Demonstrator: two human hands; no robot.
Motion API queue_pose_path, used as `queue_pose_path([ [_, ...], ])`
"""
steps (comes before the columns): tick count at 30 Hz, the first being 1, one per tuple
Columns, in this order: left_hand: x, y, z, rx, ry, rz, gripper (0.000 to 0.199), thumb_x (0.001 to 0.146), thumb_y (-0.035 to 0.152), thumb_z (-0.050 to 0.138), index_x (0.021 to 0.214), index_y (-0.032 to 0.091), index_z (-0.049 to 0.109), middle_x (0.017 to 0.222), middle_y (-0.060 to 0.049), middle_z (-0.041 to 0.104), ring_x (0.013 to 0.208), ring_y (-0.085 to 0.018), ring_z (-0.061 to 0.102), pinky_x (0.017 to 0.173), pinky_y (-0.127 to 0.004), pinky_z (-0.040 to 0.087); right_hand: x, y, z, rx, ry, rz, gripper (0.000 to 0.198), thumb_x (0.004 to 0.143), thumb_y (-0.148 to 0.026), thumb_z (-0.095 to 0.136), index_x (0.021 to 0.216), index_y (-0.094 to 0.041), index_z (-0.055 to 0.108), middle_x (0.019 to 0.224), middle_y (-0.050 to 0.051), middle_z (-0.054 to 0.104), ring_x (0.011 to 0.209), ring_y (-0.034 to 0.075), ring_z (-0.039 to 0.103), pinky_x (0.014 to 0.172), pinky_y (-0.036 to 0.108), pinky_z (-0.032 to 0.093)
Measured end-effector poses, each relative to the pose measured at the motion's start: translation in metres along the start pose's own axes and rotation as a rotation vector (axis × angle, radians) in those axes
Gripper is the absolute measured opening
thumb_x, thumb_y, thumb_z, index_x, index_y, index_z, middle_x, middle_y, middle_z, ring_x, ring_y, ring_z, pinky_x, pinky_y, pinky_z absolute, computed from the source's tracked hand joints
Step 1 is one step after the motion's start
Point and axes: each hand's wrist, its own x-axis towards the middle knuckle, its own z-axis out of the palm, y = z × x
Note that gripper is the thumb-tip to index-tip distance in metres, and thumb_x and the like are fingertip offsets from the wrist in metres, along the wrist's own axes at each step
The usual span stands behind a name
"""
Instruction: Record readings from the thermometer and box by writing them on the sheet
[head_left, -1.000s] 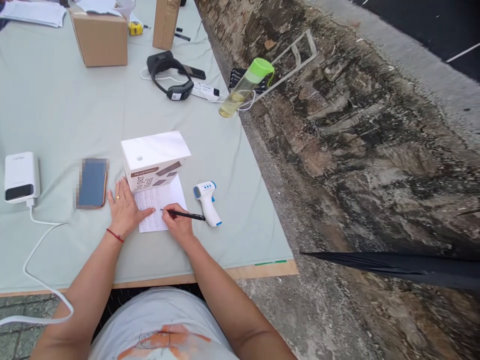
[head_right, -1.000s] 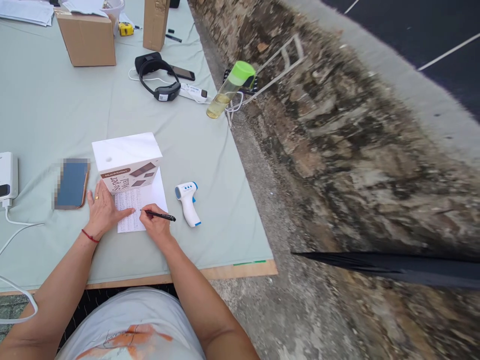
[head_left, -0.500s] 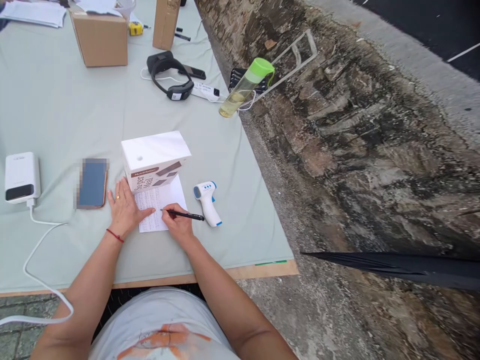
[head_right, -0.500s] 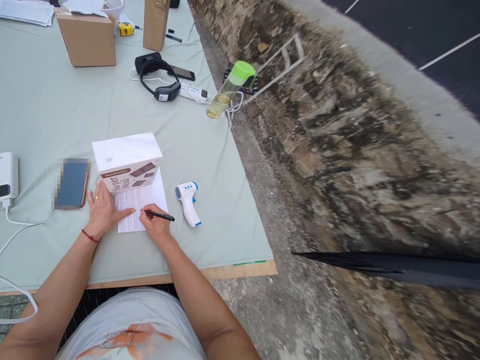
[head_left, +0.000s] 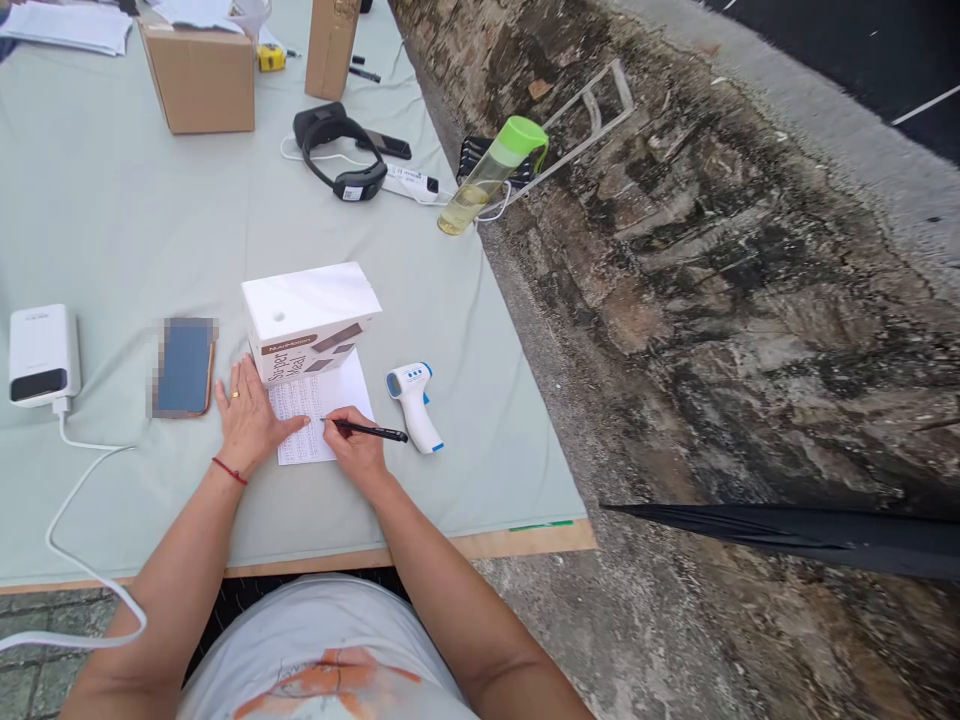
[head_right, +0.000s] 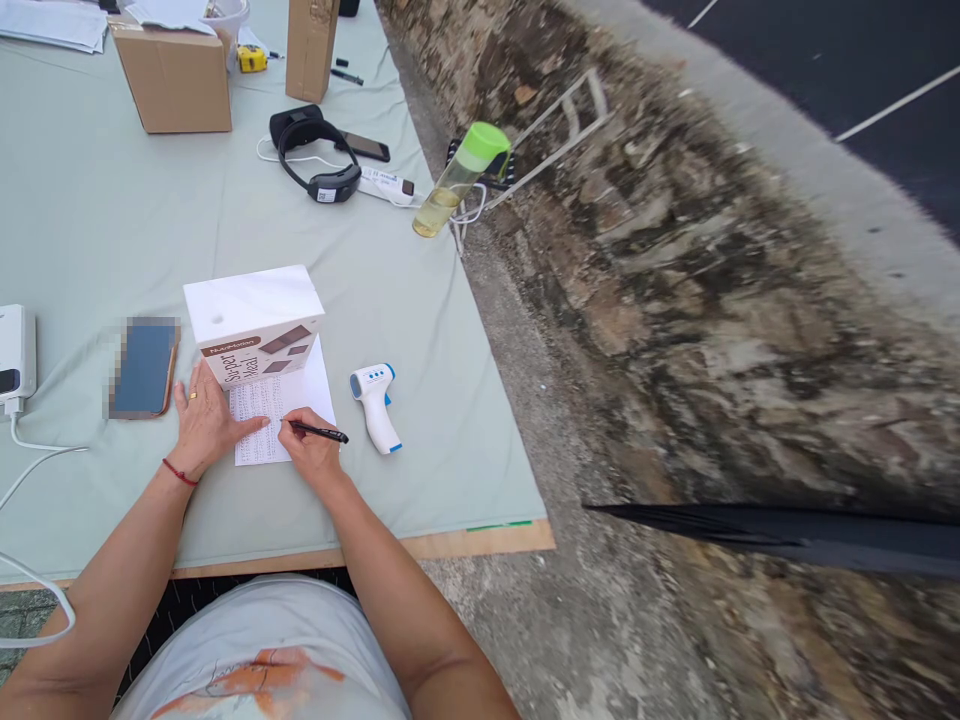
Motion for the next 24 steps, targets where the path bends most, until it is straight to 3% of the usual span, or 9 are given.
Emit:
queue_pose_path([
  [24,0.0007,-0.0041,0.0036,-0.005,0.026,0.026,0.134,0.065,0.051,0.083,0.160,0.002,0.001,0.165,-0.031,0.021,0.156,-0.044,0.018,0.124,-0.065,0.009,0.0001,0.0007,0.0001,0.033,0.016,0.012,0.013,0.069,-0.036,0.056,0.069,-0.024,0.060,0.060,-0.003,0.059,0.056,0.015,0.053,0.059,0.030,0.046],
])
